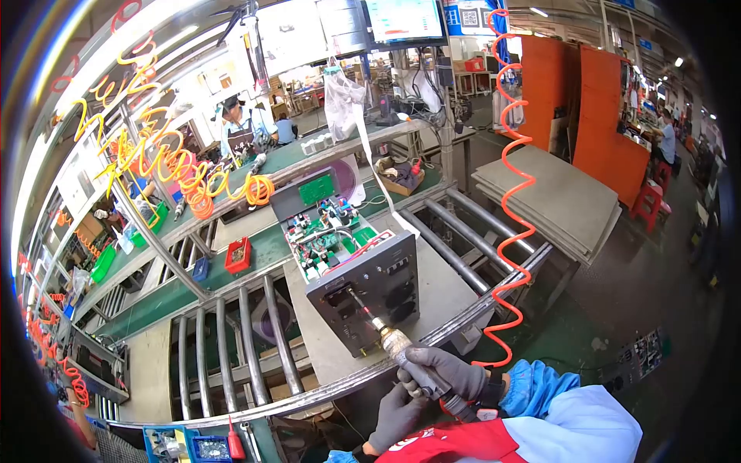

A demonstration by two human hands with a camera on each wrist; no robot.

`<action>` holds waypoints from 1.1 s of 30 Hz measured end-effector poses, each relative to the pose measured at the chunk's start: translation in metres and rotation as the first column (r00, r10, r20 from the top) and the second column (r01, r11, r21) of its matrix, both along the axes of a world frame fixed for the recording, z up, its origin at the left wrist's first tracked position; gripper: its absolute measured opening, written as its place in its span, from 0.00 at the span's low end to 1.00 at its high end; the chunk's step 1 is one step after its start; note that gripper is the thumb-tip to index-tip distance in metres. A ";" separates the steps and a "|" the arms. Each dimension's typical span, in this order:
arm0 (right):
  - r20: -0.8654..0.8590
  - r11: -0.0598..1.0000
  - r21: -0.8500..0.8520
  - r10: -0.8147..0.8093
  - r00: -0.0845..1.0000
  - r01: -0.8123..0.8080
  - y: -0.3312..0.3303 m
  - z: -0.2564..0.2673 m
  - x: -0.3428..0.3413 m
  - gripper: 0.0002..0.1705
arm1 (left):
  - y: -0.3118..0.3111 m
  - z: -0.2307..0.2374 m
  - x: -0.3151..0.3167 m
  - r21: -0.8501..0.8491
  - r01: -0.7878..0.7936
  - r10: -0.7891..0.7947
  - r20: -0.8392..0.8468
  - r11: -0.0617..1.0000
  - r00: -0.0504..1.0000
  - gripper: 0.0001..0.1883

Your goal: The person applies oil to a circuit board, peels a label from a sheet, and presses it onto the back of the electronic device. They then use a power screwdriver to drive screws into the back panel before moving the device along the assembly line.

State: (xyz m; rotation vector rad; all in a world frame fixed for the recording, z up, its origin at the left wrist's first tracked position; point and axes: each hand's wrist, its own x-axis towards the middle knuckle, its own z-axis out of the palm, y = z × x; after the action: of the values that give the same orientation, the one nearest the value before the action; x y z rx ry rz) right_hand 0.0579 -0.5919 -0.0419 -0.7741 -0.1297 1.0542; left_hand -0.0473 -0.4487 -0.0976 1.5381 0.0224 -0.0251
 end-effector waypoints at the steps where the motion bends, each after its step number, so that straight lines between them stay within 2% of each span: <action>1: 0.014 1.000 -0.003 0.001 1.000 -0.001 0.002 -0.003 -0.001 0.19 | -0.004 -0.002 -0.001 0.080 -0.060 0.052 0.101 0.995 0.994 0.19; 4: -0.030 0.999 -0.040 0.005 1.000 -0.006 0.003 0.004 -0.003 0.18 | -0.011 0.001 -0.003 0.212 -0.162 0.132 0.151 0.964 0.980 0.24; 8: 0.122 0.971 -0.212 -0.082 0.989 0.107 0.012 0.040 -0.015 0.17 | -0.005 0.000 -0.001 0.331 -0.138 0.100 0.129 0.933 0.987 0.25; 9: 0.166 0.967 -0.230 -0.072 0.984 0.110 0.014 0.040 -0.014 0.17 | -0.003 -0.007 0.001 0.339 -0.094 0.078 0.061 0.936 0.995 0.25; 12: 0.172 0.956 -0.268 -0.073 0.982 0.118 0.018 0.044 -0.014 0.16 | -0.004 -0.007 0.002 0.237 -0.132 0.091 0.176 0.963 0.980 0.25; 13: 0.212 0.948 -0.295 -0.056 0.976 0.119 0.019 0.046 -0.014 0.17 | -0.002 -0.003 0.003 0.224 -0.087 0.048 0.177 0.971 0.983 0.24; 14: 0.255 0.940 -0.319 -0.039 0.966 0.122 0.020 0.047 -0.014 0.18 | 0.001 -0.007 0.003 0.214 -0.029 0.007 0.105 0.976 0.994 0.25; 16: 0.246 0.947 -0.303 -0.027 0.969 0.104 0.021 0.046 -0.011 0.18 | 0.001 0.001 0.003 0.099 -0.003 -0.009 0.119 0.995 0.993 0.26; 19: 0.213 0.954 -0.286 -0.030 0.977 0.092 0.022 0.045 -0.011 0.18 | -0.001 0.010 0.003 -0.061 -0.013 0.019 0.109 0.998 0.994 0.18; 25: 0.372 0.942 -0.297 -0.037 0.928 0.157 0.023 0.035 -0.010 0.20 | 0.000 0.002 0.003 -0.196 0.060 -0.062 -0.002 0.979 0.998 0.20; 28: 0.309 0.938 -0.324 -0.022 0.951 0.127 0.019 0.047 -0.015 0.20 | -0.001 0.025 0.001 -0.307 0.032 -0.062 -0.088 0.951 0.994 0.18; 29: 0.323 0.938 -0.326 -0.005 0.946 0.117 0.016 0.046 -0.017 0.25 | 0.002 0.031 0.005 -0.280 0.022 -0.052 -0.100 0.960 0.994 0.22; 30: 0.337 0.938 -0.329 0.013 0.941 0.105 0.011 0.044 -0.020 0.30 | 0.015 0.005 0.008 -0.413 -0.007 -0.075 -0.182 0.911 0.980 0.21; 31: 0.349 0.938 -0.334 0.033 0.937 0.091 0.006 0.040 -0.024 0.35 | 0.028 0.004 0.009 -0.300 -0.003 -0.046 -0.157 0.954 0.987 0.20; 33: 0.375 0.935 -0.354 0.143 0.916 -0.001 -0.010 0.037 -0.030 0.38 | 0.063 -0.049 0.018 -0.255 0.001 -0.003 -0.008 0.967 1.000 0.18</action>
State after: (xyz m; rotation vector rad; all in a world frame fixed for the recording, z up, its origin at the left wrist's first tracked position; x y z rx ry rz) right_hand 0.0278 -0.6015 -0.0047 -1.3129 -0.3268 0.9913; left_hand -0.0298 -0.3856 -0.1468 1.2797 0.0237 -0.0345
